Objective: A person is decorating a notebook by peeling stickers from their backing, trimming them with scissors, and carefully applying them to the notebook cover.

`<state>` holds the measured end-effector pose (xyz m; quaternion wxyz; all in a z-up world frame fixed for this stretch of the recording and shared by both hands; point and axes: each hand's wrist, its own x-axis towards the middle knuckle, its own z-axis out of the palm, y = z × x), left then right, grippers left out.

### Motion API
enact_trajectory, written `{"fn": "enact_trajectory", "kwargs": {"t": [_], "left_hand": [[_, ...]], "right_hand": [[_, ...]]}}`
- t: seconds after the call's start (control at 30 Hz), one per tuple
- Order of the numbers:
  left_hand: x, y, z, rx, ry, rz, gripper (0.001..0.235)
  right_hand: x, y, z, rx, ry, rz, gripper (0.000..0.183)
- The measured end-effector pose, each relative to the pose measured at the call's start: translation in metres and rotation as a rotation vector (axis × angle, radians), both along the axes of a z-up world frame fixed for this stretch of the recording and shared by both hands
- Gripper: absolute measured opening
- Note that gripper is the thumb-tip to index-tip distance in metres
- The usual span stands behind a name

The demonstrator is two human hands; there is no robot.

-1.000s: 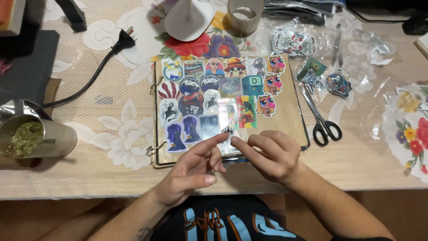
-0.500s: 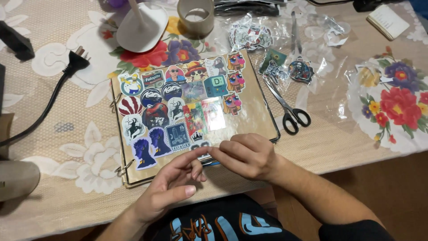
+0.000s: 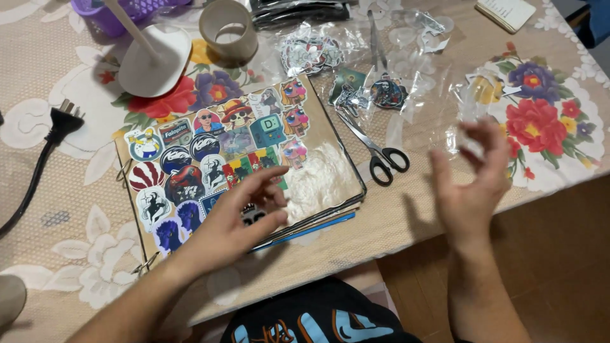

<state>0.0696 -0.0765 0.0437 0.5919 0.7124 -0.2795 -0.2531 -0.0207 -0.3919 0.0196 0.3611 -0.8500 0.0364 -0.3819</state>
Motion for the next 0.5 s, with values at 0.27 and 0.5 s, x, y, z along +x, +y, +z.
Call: {"fn": "enact_trajectory", "kwargs": {"t": [0.27, 0.5], "left_hand": [[0.034, -0.135, -0.036, 0.086, -0.546, -0.282, 0.042], [0.031, -0.29, -0.072, 0.187, -0.996, -0.209, 0.051]], "right_hand": [[0.008, -0.097, -0.018, 0.496, 0.341, -0.156, 0.079], [0.032, -0.138, -0.078, 0.491, 0.205, -0.217, 0.086]]}}
